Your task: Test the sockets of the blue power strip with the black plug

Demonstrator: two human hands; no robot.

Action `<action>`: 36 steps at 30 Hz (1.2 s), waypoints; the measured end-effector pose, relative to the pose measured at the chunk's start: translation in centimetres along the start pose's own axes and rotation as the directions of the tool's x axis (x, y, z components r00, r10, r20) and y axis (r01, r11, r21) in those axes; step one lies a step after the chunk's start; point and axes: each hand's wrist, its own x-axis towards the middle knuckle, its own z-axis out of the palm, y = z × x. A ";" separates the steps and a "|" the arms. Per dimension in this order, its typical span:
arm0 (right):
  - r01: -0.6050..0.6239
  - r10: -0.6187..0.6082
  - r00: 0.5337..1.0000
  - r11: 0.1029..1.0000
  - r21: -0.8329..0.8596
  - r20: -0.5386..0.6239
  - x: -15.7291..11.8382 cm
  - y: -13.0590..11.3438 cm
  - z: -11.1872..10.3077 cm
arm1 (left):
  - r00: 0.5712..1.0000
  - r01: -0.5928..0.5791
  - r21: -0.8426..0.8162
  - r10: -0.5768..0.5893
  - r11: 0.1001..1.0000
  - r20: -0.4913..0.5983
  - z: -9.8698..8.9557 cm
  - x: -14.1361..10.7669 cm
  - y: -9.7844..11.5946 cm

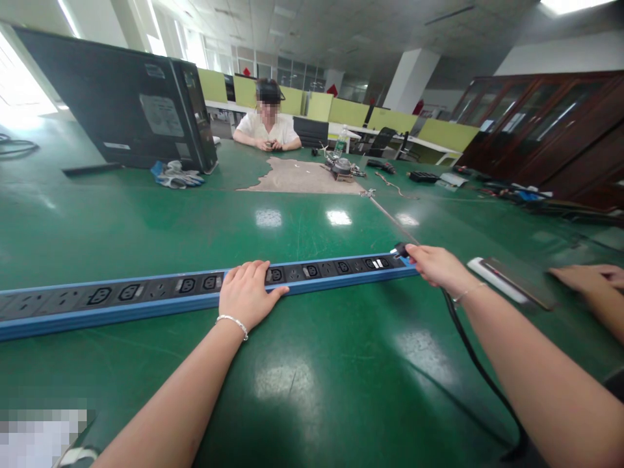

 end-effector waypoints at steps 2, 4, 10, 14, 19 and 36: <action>0.000 -0.003 0.996 0.999 0.034 0.090 -1.1 -1.9 1.2 | 1.000 -0.006 0.001 0.006 1.000 0.003 -0.1 0.0 0.0; 0.060 -0.054 0.987 0.997 -0.037 0.154 -1.7 -3.5 2.4 | 1.000 -0.010 -0.001 0.010 1.000 0.000 -0.1 0.0 0.0; 0.151 -0.123 0.986 0.948 -0.281 0.114 -1.6 -5.9 4.2 | 1.000 -0.018 -0.014 0.018 1.000 -0.020 0.1 0.0 -0.1; 0.136 -0.108 0.990 0.917 -0.376 0.094 -1.3 -6.5 4.5 | 1.000 -0.012 -0.035 0.012 0.999 -0.015 0.1 0.0 -0.1; 0.153 -0.094 0.976 0.937 -0.315 0.196 -1.2 -6.7 4.5 | 1.000 -0.011 -0.049 0.011 0.999 -0.013 0.0 0.0 -0.1; 0.153 -0.011 0.941 0.905 -0.397 0.337 -0.1 -7.8 4.6 | 1.000 0.002 -0.042 -0.001 0.999 0.010 -0.1 0.1 0.0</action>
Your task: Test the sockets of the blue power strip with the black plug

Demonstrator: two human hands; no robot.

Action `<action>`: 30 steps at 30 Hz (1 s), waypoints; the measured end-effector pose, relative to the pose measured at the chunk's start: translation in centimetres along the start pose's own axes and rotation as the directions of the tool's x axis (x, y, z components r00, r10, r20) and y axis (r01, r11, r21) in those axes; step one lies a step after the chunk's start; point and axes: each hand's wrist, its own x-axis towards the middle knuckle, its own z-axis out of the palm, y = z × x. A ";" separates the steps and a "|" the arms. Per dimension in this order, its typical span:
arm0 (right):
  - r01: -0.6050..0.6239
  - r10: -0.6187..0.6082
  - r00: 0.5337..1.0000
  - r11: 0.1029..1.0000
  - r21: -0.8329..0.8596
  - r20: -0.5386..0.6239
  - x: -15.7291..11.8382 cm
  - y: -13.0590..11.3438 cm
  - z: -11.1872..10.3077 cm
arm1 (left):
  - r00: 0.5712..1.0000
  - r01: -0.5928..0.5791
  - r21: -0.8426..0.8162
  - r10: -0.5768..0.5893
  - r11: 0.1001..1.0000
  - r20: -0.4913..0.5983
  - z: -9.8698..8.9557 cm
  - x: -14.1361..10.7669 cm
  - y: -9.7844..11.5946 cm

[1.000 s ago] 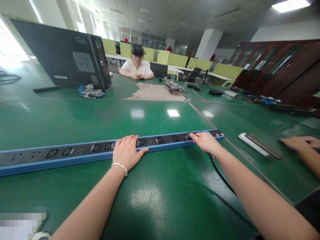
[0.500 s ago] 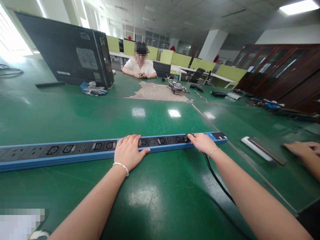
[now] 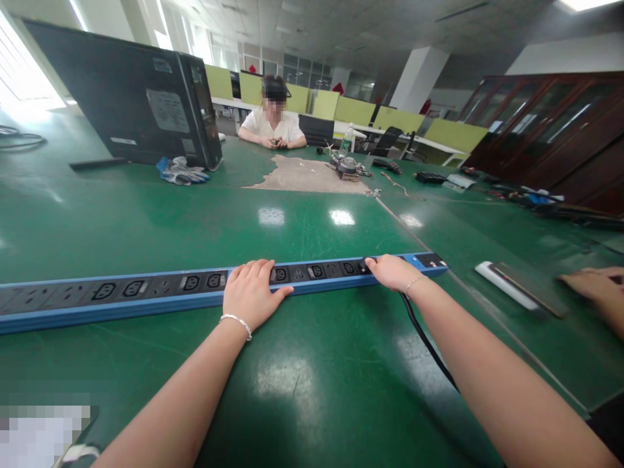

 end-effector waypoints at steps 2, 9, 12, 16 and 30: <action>0.002 -0.002 1.000 1.000 -0.018 -0.021 0.1 0.0 0.1 | 1.000 0.000 0.001 0.000 1.000 -0.002 0.0 0.0 0.0; -0.027 0.019 0.993 0.997 -0.066 -0.120 -0.5 -0.7 0.9 | 1.000 -0.007 0.011 0.007 1.000 -0.006 0.1 -0.1 -0.1; -0.049 0.042 0.990 0.997 -0.051 -0.136 -1.1 -1.0 1.1 | 1.000 -0.010 0.019 0.011 1.000 -0.008 0.1 0.0 -0.1; -0.068 0.062 0.980 0.997 -0.028 -0.187 -1.9 -1.2 1.6 | 1.000 -0.015 0.019 0.015 1.000 -0.015 0.1 0.0 -0.1; -0.106 0.117 0.959 0.993 0.055 -0.256 -2.3 -1.3 3.0 | 0.999 -0.018 0.031 0.019 0.999 -0.036 0.2 -0.1 0.0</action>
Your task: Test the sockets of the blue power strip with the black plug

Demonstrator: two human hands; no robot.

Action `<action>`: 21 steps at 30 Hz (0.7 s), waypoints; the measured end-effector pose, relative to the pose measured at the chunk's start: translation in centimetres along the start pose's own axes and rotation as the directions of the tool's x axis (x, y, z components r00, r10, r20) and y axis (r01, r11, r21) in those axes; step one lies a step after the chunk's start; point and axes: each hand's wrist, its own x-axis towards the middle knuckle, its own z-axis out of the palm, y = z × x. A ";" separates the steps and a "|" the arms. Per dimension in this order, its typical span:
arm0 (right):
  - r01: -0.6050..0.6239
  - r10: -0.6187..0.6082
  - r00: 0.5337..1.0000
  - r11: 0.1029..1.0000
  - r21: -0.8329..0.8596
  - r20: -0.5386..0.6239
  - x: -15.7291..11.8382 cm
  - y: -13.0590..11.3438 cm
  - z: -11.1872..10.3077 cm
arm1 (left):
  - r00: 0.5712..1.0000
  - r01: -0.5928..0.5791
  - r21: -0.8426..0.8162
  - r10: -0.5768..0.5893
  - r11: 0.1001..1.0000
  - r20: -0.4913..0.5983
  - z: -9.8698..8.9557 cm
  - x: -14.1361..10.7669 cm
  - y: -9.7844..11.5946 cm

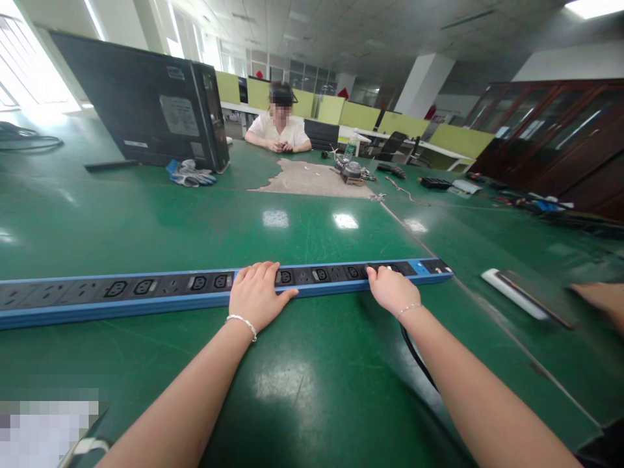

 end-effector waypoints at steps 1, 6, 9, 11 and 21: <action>0.003 -0.003 1.000 1.000 0.006 0.017 0.1 0.0 -0.1 | 1.000 -0.002 0.001 0.002 1.000 0.001 0.0 0.0 0.0; 0.017 -0.019 0.996 0.999 0.027 0.085 0.9 0.3 -0.8 | 0.996 -0.065 -0.008 0.065 0.998 0.053 -0.5 0.1 -0.7; 0.025 -0.028 0.997 0.999 0.039 0.077 1.1 0.4 -0.6 | 0.994 -0.080 -0.004 0.080 0.997 0.076 -0.8 0.1 -1.2; 0.028 -0.031 0.997 0.999 0.041 0.068 1.2 0.5 -0.5 | 0.996 -0.050 0.019 0.048 0.999 0.078 -0.9 0.1 -1.4; 0.064 -0.050 0.985 0.995 0.081 -0.168 -0.4 1.2 -5.2 | 0.999 -0.027 0.033 0.026 0.999 0.033 -0.6 0.1 -1.2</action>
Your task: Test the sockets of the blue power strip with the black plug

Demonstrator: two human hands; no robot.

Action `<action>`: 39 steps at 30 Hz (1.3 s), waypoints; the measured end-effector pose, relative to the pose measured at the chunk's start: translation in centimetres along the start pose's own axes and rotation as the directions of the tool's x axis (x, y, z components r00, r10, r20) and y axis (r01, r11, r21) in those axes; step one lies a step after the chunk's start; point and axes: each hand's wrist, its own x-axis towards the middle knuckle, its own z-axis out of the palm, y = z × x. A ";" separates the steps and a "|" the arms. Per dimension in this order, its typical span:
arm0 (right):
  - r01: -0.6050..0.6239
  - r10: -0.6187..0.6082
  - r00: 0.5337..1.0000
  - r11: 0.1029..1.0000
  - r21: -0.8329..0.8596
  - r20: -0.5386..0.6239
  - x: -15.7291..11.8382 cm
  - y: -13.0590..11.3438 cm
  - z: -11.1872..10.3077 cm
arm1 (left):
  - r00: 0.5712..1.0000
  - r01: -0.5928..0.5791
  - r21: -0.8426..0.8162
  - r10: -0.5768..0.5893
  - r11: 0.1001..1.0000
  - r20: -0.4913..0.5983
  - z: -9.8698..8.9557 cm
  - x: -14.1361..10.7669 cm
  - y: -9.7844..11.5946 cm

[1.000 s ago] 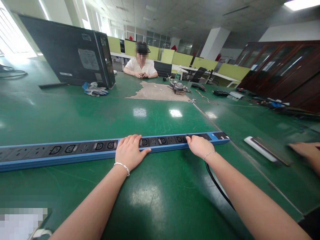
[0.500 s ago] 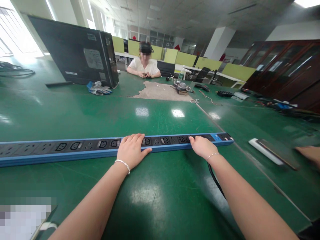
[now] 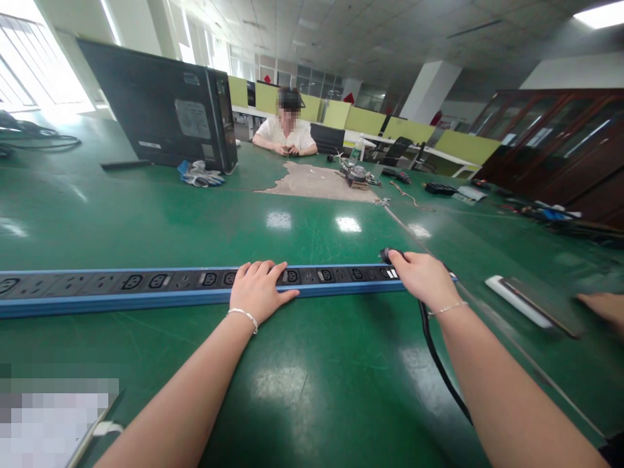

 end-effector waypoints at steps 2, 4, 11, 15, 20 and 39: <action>0.048 -0.052 0.998 0.996 0.081 0.043 -0.7 -1.0 -0.5 | 1.000 -0.001 0.001 0.001 1.000 -0.008 0.1 0.0 0.0; 0.082 -0.110 0.988 0.970 0.230 0.111 -1.4 -2.4 -0.3 | 1.000 -0.004 0.000 0.004 1.000 -0.014 0.1 0.0 0.0; 0.010 -0.249 0.906 0.821 0.571 0.342 -2.7 -8.7 2.8 | 1.000 0.003 -0.023 -0.003 1.000 -0.023 0.2 -0.1 0.0; 0.158 -0.274 0.916 0.918 0.363 0.293 -2.1 -10.8 3.9 | 1.000 0.021 -0.031 -0.022 0.999 -0.013 0.1 0.0 0.1; 0.176 -0.228 0.934 0.964 0.199 0.274 -1.6 -11.6 3.9 | 0.999 0.042 -0.046 -0.041 0.998 0.022 -0.1 0.0 0.2; 0.248 -0.244 0.924 0.968 0.024 0.295 -1.8 -13.5 3.4 | 1.000 0.026 -0.054 -0.025 0.998 0.015 -0.1 0.0 0.1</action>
